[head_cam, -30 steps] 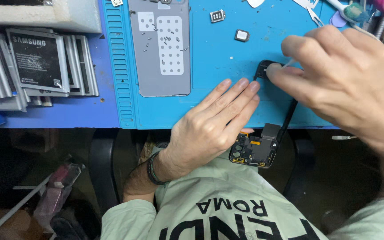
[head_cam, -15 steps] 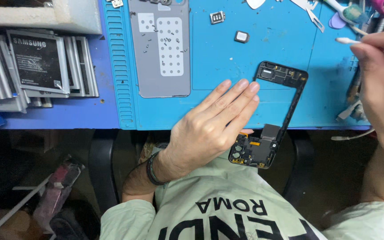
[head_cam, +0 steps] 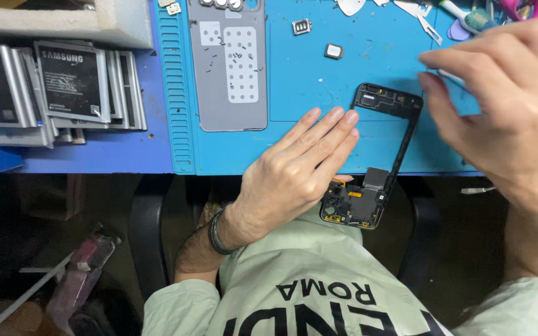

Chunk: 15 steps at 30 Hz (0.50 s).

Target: The person cleans a small electronic component with a cotton swab, then uses a metal prying tool to open a smartphone. They remove the back cover, disconnect internal ribbon cables, and clean the camera module area with a cotton swab before placing the cover aside.

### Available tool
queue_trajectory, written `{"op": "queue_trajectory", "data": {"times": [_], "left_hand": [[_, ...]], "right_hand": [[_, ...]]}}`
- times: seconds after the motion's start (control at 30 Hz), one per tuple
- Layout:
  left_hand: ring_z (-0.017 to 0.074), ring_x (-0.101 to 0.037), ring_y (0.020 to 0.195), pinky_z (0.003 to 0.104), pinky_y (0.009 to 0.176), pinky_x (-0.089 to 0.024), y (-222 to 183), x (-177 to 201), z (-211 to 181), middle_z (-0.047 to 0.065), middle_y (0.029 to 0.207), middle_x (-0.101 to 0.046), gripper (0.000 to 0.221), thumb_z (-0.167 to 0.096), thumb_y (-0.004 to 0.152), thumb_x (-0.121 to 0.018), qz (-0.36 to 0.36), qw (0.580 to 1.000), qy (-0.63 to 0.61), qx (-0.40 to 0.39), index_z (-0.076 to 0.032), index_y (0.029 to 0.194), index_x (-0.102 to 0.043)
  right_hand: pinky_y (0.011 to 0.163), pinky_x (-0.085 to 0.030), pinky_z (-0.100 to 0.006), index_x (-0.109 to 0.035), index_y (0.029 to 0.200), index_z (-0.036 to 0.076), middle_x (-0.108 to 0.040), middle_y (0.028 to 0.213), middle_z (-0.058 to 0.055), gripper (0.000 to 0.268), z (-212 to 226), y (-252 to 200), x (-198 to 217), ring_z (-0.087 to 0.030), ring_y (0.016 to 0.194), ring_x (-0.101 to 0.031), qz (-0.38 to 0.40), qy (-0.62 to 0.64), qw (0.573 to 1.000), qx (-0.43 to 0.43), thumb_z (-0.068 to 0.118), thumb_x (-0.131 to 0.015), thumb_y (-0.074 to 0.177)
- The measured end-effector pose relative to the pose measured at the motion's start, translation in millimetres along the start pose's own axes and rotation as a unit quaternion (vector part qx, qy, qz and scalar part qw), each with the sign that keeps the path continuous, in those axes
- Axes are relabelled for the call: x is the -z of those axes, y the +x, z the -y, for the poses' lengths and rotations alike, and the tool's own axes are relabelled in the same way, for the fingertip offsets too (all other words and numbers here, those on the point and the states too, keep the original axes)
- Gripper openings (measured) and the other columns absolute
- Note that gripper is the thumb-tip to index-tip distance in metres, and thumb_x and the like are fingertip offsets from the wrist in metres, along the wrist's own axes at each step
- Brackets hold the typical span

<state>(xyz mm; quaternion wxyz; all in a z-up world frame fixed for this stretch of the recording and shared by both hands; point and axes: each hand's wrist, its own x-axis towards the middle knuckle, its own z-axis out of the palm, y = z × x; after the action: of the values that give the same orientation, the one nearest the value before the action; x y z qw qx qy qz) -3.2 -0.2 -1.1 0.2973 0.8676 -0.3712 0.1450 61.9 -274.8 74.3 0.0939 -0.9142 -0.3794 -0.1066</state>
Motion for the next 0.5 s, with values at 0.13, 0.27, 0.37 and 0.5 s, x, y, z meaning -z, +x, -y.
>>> {"op": "queue_trajectory", "data": {"times": [0.13,0.27,0.37,0.5], "left_hand": [[0.0353,-0.060,0.144,0.051,0.125,-0.048,-0.9,1.1,-0.5,0.023,0.152,-0.059,0.042,-0.030,0.115,-0.067,0.013,1.000,0.012,0.004,0.006,0.137,-0.070],[0.0350,-0.062,0.142,0.049,0.126,-0.047,-1.5,1.1,-0.3,0.023,0.151,-0.062,0.040,-0.028,0.115,-0.061,0.010,1.000,0.010,0.007,0.006,0.137,-0.068],[0.0354,-0.062,0.142,0.050,0.126,-0.047,-3.0,-1.6,0.7,0.023,0.152,-0.061,0.039,-0.025,0.115,-0.063,0.010,1.000,0.007,0.005,0.005,0.138,-0.067],[0.0349,-0.064,0.141,0.049,0.125,-0.048,-4.0,-5.2,1.0,0.023,0.151,-0.061,0.029,-0.013,0.115,-0.060,0.000,1.000,0.018,0.001,0.005,0.137,-0.070]], "right_hand": [[0.089,-0.054,-0.042,-0.086,0.126,0.003,-0.081,0.116,-0.010,0.011,3.1,47.3,-26.6,-0.033,0.097,-0.066,-0.015,-0.027,0.998,0.056,0.002,-0.096,0.129],[0.081,-0.051,-0.043,-0.084,0.129,0.005,-0.081,0.113,-0.009,0.010,-4.3,81.2,-54.8,-0.029,0.090,-0.069,0.013,0.049,0.998,0.047,0.007,-0.092,0.122],[0.075,-0.050,-0.043,-0.086,0.133,0.009,-0.082,0.113,-0.006,0.015,-9.9,92.7,-68.3,-0.026,0.079,-0.066,0.034,0.052,0.998,0.030,0.016,-0.092,0.121],[0.074,-0.051,-0.041,-0.088,0.135,0.014,-0.082,0.113,-0.003,0.013,-4.9,98.6,-69.9,-0.024,0.082,-0.068,0.050,0.030,0.998,0.009,0.021,-0.089,0.124]]}}
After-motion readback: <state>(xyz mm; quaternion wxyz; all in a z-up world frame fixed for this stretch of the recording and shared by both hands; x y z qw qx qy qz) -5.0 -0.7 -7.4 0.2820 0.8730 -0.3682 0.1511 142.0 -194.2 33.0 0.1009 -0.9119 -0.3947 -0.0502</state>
